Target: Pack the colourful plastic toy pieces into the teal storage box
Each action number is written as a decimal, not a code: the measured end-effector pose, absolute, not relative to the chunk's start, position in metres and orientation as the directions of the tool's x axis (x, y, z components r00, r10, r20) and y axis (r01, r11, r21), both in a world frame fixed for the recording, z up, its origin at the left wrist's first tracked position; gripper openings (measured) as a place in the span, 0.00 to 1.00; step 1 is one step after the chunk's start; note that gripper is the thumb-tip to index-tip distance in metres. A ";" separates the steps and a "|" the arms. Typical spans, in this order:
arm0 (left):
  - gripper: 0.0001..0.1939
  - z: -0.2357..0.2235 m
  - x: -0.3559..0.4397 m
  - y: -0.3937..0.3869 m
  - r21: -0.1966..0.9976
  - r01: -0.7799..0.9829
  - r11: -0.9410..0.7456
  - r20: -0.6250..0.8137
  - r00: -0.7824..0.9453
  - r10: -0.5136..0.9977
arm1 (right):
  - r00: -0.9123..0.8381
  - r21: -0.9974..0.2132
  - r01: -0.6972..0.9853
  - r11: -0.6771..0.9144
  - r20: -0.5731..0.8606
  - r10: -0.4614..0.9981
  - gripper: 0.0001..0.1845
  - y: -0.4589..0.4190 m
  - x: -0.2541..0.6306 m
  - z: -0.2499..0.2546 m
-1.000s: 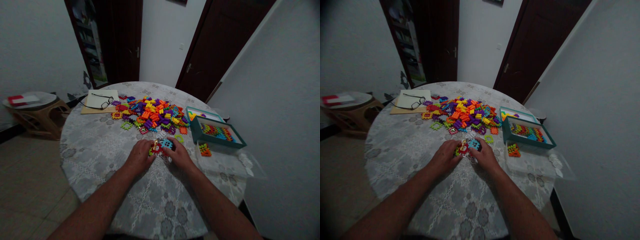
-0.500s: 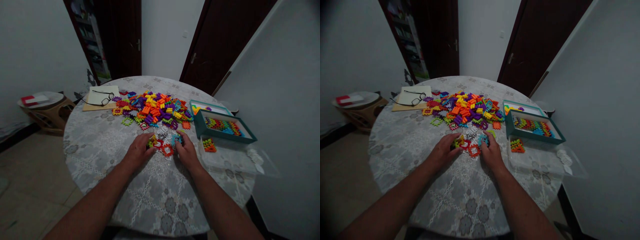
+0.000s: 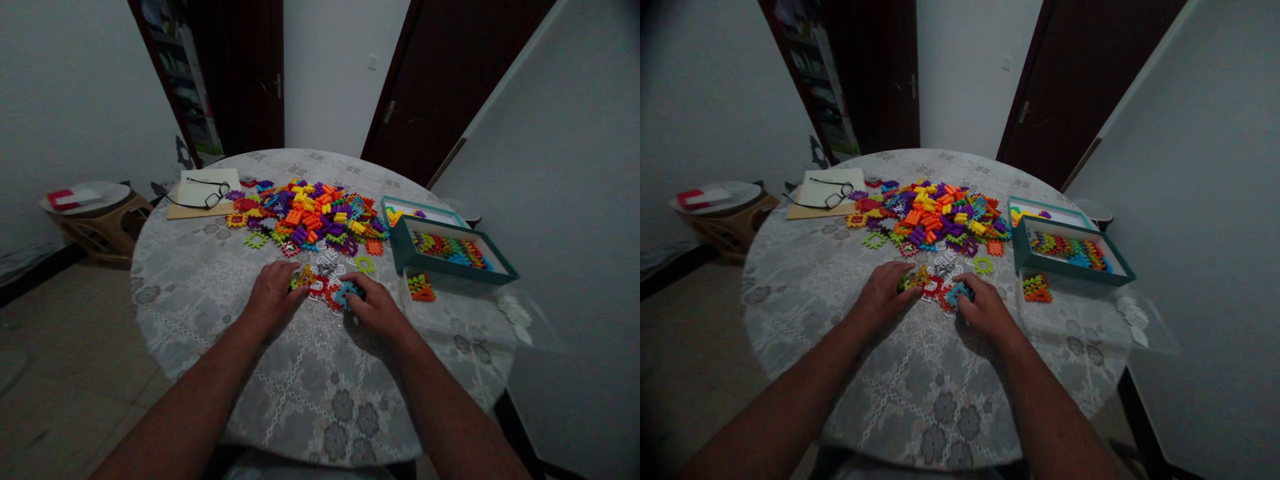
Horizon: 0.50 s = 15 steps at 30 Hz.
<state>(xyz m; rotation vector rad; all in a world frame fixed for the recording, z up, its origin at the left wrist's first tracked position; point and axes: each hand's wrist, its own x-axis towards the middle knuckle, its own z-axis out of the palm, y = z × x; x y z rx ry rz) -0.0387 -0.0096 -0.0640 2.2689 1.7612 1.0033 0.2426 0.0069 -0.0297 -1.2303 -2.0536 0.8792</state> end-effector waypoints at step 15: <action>0.08 -0.052 -0.026 -0.013 0.422 0.759 -0.495 0.425 0.317 0.848 | -0.453 -0.749 0.495 0.441 0.210 0.866 0.23 0.004 0.235 -0.036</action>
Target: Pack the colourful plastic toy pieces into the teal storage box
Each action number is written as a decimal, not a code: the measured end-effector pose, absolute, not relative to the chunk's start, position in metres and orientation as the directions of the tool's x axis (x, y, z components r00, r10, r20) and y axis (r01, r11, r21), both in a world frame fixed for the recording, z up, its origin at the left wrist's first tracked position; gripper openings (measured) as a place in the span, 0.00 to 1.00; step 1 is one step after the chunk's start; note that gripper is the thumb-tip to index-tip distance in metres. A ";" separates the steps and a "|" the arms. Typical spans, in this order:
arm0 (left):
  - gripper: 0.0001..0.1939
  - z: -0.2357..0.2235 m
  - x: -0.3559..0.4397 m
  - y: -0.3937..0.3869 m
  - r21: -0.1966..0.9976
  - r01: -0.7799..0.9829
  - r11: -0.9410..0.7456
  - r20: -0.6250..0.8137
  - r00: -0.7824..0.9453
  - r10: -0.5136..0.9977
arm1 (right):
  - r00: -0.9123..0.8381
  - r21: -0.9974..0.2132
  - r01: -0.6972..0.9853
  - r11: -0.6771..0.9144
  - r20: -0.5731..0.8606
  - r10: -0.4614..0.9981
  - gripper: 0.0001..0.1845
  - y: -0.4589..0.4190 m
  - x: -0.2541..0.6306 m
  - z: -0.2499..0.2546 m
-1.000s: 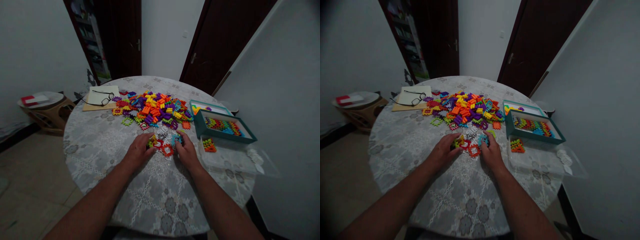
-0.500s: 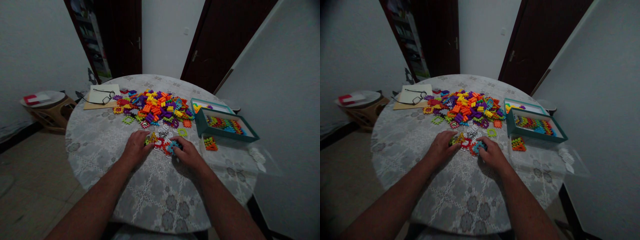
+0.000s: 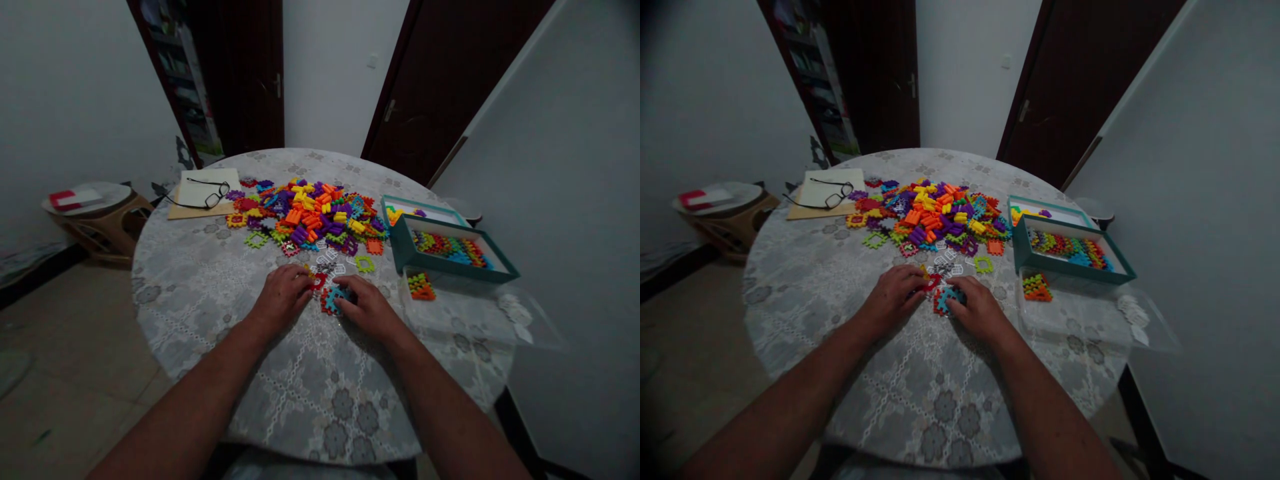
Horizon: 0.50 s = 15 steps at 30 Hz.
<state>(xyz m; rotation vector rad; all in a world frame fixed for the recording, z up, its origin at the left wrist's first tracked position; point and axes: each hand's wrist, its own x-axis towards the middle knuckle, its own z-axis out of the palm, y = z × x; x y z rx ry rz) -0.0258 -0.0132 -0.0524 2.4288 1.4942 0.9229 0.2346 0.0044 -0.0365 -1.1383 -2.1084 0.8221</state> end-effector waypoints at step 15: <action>0.13 -0.026 -0.023 -0.028 0.795 0.517 -0.318 0.353 0.033 0.935 | -0.447 -0.995 0.008 -0.100 -0.093 0.890 0.16 0.002 0.236 -0.028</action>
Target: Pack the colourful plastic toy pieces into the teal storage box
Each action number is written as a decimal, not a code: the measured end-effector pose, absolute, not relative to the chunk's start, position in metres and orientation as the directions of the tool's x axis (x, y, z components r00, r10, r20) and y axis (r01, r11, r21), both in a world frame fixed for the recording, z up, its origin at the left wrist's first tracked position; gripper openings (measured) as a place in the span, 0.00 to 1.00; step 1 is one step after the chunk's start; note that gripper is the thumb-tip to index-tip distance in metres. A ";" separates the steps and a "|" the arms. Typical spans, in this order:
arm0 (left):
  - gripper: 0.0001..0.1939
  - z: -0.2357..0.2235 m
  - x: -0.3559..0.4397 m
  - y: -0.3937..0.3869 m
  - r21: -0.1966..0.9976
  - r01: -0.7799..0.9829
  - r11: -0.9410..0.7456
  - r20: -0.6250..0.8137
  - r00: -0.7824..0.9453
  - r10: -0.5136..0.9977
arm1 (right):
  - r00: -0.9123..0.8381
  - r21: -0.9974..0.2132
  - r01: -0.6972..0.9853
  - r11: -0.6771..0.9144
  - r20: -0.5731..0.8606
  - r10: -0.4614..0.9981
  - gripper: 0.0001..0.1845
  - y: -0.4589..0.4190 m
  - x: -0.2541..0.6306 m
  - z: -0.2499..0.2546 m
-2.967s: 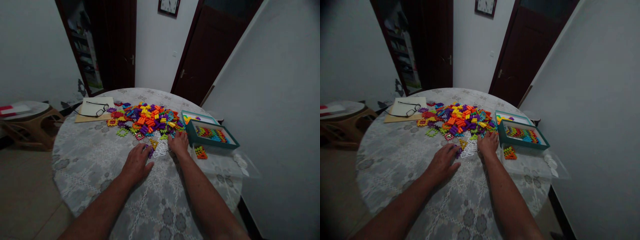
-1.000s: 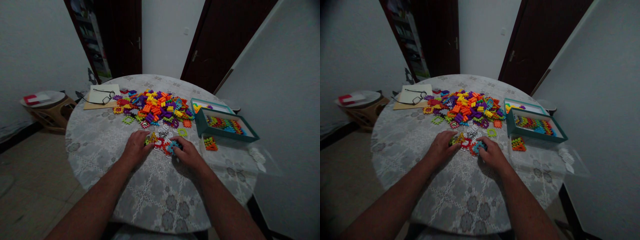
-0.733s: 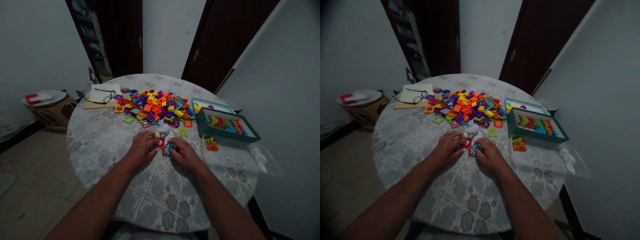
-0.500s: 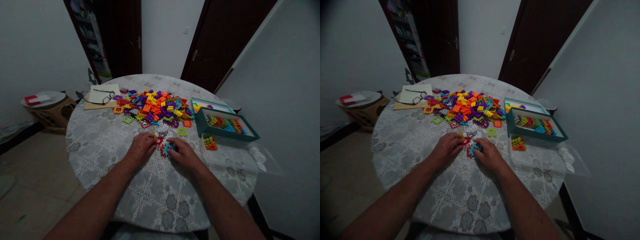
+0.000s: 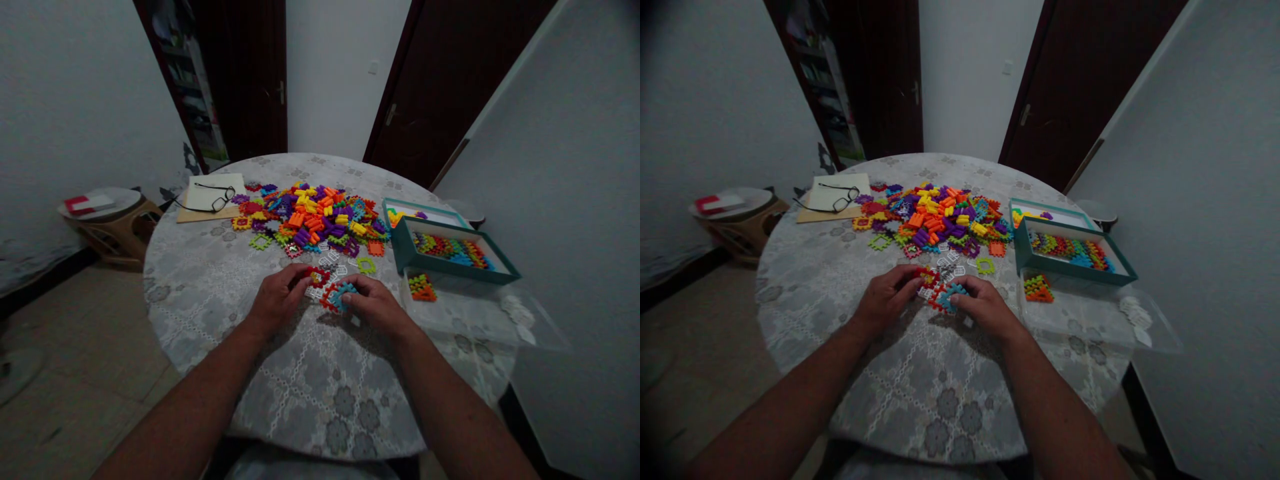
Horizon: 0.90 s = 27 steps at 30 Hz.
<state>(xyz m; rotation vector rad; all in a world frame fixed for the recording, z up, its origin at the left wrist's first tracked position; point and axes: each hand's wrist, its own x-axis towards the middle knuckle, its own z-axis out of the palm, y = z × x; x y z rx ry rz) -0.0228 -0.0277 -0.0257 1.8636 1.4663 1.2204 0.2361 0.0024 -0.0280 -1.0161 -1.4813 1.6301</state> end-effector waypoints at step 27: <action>0.06 -0.026 -0.020 -0.032 0.897 0.436 -0.076 -0.030 0.230 0.973 | -0.546 -0.689 0.380 0.617 0.372 0.751 0.20 -0.003 0.229 -0.031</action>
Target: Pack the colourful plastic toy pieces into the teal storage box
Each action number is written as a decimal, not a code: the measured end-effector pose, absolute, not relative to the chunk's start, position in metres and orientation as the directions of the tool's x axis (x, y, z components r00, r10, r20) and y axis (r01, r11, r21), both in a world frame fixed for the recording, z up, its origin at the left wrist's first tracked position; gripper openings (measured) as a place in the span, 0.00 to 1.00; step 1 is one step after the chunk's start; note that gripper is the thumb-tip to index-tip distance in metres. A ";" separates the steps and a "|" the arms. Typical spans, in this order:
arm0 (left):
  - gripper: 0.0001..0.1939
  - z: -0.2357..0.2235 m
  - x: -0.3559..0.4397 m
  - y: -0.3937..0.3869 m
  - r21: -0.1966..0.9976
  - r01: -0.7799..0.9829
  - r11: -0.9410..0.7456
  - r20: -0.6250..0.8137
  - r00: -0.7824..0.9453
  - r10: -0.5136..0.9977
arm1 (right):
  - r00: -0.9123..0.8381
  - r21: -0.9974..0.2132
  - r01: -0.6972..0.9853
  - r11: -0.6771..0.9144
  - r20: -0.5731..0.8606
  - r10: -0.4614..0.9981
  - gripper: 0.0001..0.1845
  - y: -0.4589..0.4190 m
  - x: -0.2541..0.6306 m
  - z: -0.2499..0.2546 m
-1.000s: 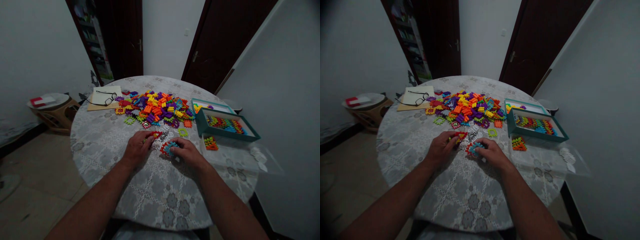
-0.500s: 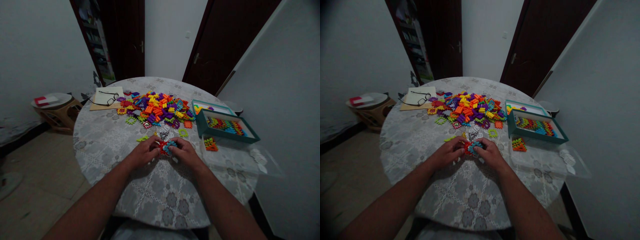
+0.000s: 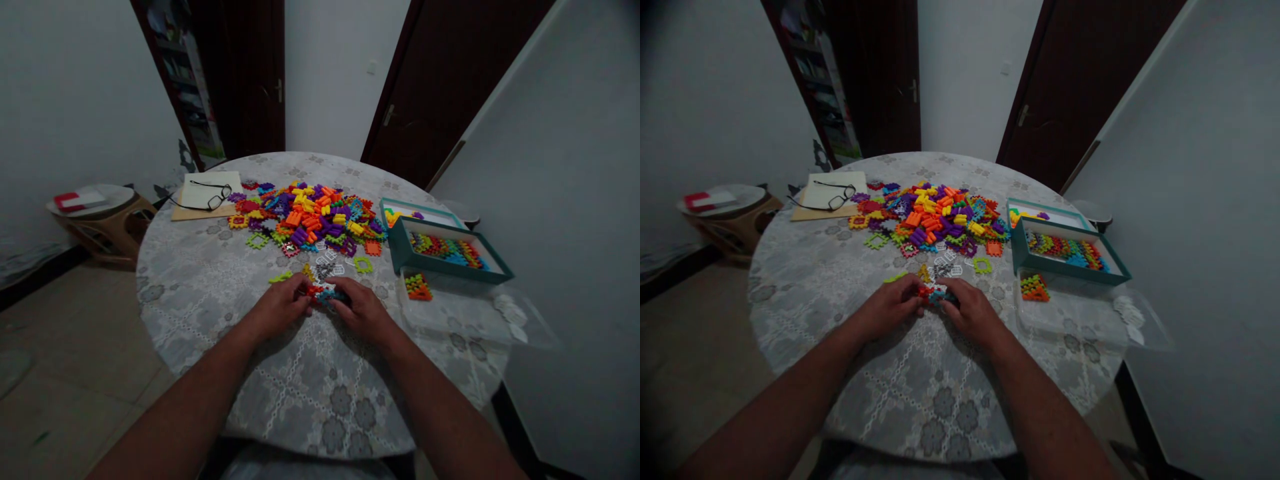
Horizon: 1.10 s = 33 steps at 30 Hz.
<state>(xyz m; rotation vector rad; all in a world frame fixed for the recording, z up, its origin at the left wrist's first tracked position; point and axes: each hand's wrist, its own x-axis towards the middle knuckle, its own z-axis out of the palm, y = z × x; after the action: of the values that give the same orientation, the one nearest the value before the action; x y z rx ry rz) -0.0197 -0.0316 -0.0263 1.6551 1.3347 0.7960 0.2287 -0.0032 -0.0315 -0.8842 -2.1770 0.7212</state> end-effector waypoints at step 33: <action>0.16 -0.018 -0.026 -0.030 0.833 0.508 -0.220 0.032 0.353 0.935 | -0.478 -0.721 0.324 0.613 0.434 0.764 0.14 -0.006 0.217 -0.037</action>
<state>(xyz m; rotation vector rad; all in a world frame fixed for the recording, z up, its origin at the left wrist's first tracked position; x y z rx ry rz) -0.0255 -0.0297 -0.0183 1.8611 1.2633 0.7162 0.2175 -0.0056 -0.0365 -0.8542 -2.0659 0.7255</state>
